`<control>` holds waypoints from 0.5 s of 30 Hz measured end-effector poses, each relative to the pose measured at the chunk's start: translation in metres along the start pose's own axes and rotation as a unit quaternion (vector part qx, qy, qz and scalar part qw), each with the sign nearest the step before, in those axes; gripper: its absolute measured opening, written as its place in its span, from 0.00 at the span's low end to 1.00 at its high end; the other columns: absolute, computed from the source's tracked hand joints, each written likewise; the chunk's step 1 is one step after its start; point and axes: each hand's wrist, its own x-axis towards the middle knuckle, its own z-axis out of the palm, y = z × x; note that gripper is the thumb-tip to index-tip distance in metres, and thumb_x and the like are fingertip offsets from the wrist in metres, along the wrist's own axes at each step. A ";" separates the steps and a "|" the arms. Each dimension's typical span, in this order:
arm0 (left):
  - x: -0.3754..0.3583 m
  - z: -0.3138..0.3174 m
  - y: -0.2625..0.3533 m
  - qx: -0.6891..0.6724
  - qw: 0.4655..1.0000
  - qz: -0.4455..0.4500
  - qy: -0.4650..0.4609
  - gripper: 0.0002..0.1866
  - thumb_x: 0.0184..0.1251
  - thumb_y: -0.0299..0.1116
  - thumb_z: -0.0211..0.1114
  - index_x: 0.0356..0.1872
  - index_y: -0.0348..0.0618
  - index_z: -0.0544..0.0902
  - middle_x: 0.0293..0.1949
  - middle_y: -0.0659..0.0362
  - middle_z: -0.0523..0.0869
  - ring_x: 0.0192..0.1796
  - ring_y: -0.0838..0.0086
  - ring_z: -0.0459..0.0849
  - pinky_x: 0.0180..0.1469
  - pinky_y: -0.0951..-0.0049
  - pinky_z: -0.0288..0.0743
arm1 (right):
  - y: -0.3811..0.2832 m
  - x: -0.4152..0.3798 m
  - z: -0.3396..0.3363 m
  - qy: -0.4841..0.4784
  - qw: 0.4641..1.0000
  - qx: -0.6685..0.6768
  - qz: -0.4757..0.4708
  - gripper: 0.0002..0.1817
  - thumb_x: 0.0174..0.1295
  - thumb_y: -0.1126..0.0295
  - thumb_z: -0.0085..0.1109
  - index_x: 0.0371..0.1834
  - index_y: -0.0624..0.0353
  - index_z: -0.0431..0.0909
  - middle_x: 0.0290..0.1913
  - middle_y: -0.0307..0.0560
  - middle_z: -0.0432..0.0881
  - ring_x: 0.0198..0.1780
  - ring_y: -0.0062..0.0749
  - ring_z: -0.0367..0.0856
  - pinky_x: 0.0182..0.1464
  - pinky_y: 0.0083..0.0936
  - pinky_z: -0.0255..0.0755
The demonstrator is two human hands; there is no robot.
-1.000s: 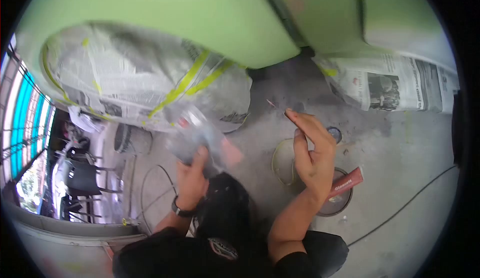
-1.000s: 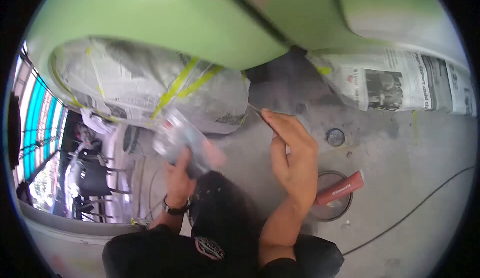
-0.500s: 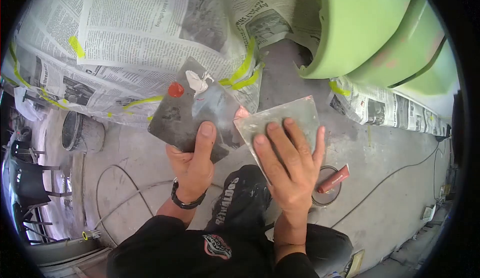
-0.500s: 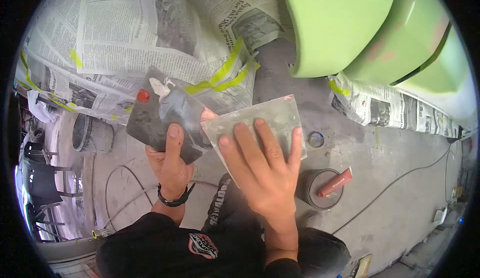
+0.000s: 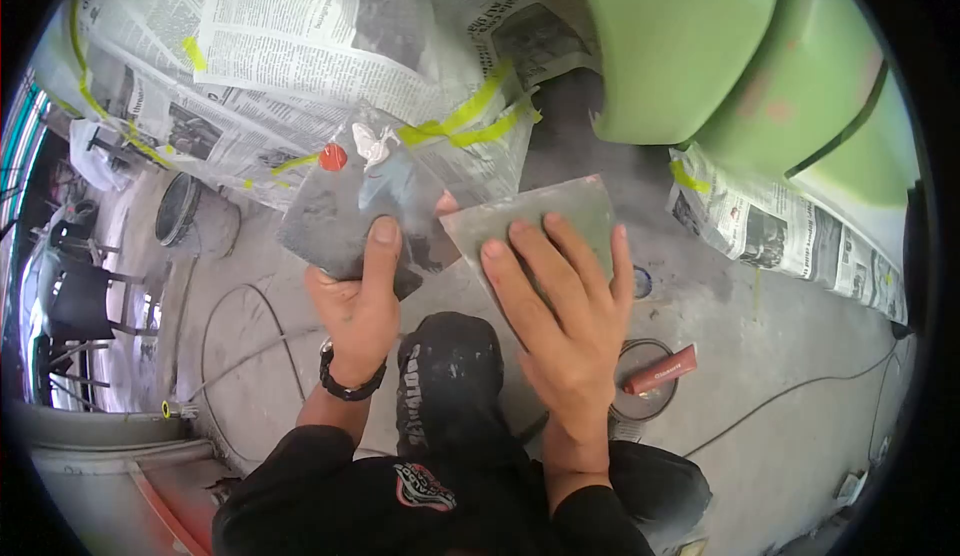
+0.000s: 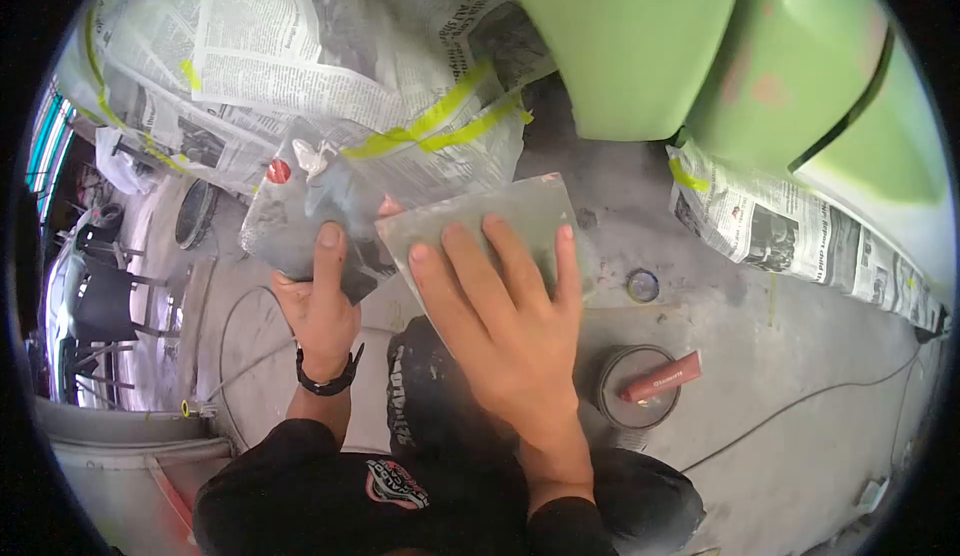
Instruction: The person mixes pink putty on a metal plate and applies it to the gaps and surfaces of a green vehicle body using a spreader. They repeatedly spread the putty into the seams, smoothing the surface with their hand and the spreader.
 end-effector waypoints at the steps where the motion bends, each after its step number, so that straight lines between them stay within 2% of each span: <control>1: -0.008 0.008 0.005 0.001 1.000 -0.002 -0.004 0.06 0.76 0.28 0.69 0.45 0.35 0.86 0.40 0.65 0.87 0.40 0.84 0.80 0.44 0.79 0.72 | 0.006 0.000 -0.006 -0.016 1.000 -0.002 -0.007 0.23 0.57 0.69 0.68 0.59 0.44 0.88 0.58 0.38 0.86 0.63 0.44 0.83 0.75 0.57 0.61; 4: -0.024 0.036 0.011 0.016 0.997 0.056 0.053 0.09 0.76 0.30 0.70 0.48 0.34 0.86 0.42 0.63 0.89 0.41 0.81 0.82 0.45 0.77 0.75 | 0.020 -0.010 -0.025 -0.058 0.997 0.053 -0.026 0.22 0.59 0.71 0.65 0.58 0.45 0.88 0.57 0.37 0.86 0.62 0.42 0.83 0.76 0.60 0.59; 7: -0.030 0.034 0.020 0.123 0.986 0.026 0.108 0.16 0.77 0.33 0.70 0.58 0.36 0.82 0.52 0.58 0.89 0.50 0.78 0.86 0.53 0.74 0.79 | 0.037 -0.026 -0.037 -0.117 0.981 0.142 -0.058 0.22 0.60 0.74 0.62 0.58 0.46 0.87 0.57 0.37 0.86 0.61 0.40 0.84 0.77 0.62 0.59; 8: -0.028 0.034 0.022 0.112 0.985 0.054 0.118 0.17 0.77 0.34 0.71 0.58 0.36 0.83 0.52 0.59 0.89 0.49 0.78 0.86 0.52 0.74 0.79 | 0.045 -0.032 -0.039 -0.142 0.972 0.171 -0.073 0.22 0.60 0.75 0.61 0.58 0.47 0.87 0.57 0.38 0.86 0.60 0.39 0.84 0.77 0.63 0.59; 10: -0.031 0.032 0.031 0.095 0.979 0.102 0.148 0.18 0.76 0.37 0.72 0.57 0.36 0.83 0.50 0.60 0.89 0.46 0.79 0.86 0.51 0.74 0.79 | 0.060 -0.044 -0.028 -0.137 0.961 0.238 -0.022 0.21 0.60 0.77 0.60 0.57 0.50 0.87 0.56 0.40 0.87 0.58 0.41 0.85 0.73 0.57 0.66; 13: -0.060 0.049 0.041 0.144 0.983 0.040 0.104 0.16 0.76 0.38 0.72 0.53 0.36 0.86 0.47 0.61 0.89 0.42 0.82 0.83 0.46 0.75 0.78 | 0.105 -0.055 -0.027 -0.136 0.931 0.334 0.055 0.19 0.61 0.80 0.58 0.55 0.56 0.87 0.53 0.44 0.88 0.55 0.47 0.86 0.65 0.47 0.75; 15: -0.082 0.055 0.030 0.262 0.962 0.005 0.073 0.12 0.78 0.37 0.70 0.46 0.37 0.86 0.39 0.65 0.87 0.36 0.85 0.78 0.38 0.77 0.71 | 0.134 -0.061 -0.036 -0.125 0.910 0.380 0.106 0.18 0.62 0.81 0.57 0.54 0.60 0.87 0.50 0.47 0.89 0.52 0.50 0.87 0.58 0.39 0.79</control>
